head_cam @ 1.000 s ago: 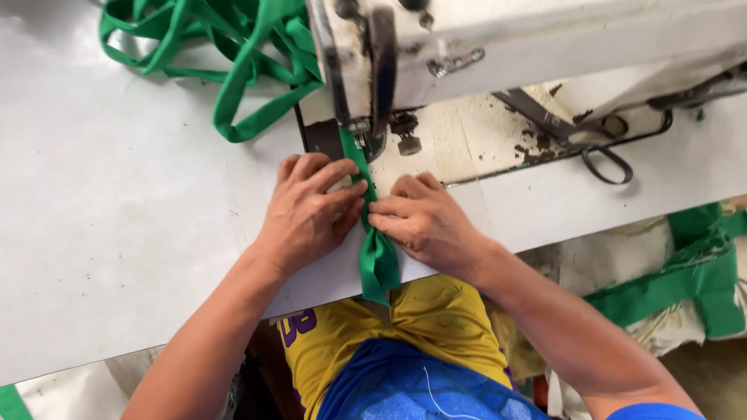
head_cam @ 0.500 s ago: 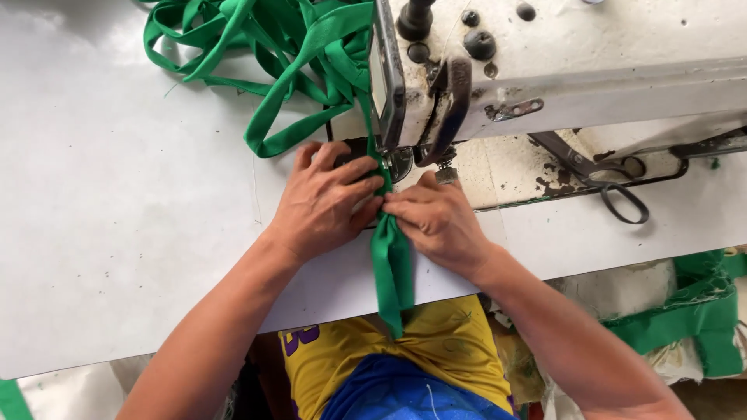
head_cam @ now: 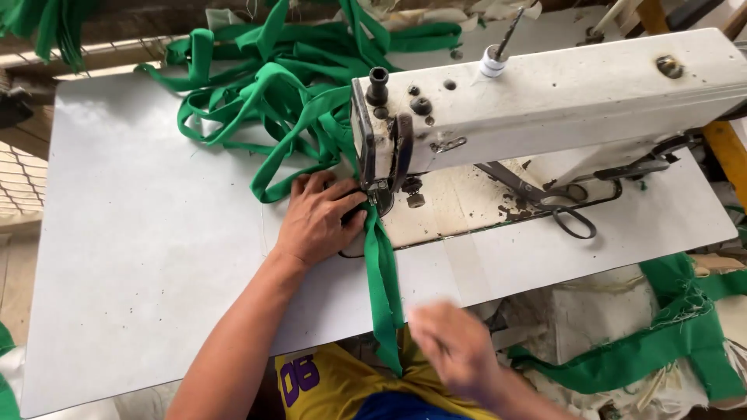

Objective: Sewing green fabric straps using an industrial sewing machine

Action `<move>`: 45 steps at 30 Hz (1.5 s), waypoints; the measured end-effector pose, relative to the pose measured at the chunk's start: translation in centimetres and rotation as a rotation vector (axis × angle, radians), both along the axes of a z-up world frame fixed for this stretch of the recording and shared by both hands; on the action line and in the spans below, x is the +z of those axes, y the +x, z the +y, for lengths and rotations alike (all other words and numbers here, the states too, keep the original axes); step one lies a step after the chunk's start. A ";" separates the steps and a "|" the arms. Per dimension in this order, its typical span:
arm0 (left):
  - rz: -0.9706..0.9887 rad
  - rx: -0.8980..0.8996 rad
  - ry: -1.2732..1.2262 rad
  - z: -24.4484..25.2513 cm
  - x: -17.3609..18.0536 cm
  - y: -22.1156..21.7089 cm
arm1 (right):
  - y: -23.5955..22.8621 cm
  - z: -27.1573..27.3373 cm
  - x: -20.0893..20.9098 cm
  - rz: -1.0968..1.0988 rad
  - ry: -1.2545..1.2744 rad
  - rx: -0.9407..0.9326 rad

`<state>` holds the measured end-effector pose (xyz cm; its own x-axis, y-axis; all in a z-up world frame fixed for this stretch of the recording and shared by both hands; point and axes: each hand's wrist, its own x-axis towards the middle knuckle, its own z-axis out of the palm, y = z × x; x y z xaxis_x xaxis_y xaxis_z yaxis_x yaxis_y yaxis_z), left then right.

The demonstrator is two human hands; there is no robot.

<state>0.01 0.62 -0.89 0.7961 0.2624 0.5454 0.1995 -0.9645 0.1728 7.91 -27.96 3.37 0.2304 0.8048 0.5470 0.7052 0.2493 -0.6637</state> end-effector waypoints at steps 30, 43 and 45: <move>0.165 0.474 -1.492 -34.5 -0.7 -11.9 | -3.3 -17.5 -16.6 1.372 -0.912 0.133; -0.056 0.182 -1.880 -37.4 1.9 -14.4 | -0.3 -21.4 -11.0 1.599 -0.978 -0.121; 0.077 0.270 -1.834 -37.5 1.6 -14.2 | -5.1 -18.6 -5.0 1.645 -0.992 -0.456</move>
<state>-14.17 -36.86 0.76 0.6433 0.5181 -0.5637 0.3544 0.4511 0.8191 2.81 -46.54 -1.64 0.2000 0.3846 -0.9012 -0.7370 -0.5470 -0.3970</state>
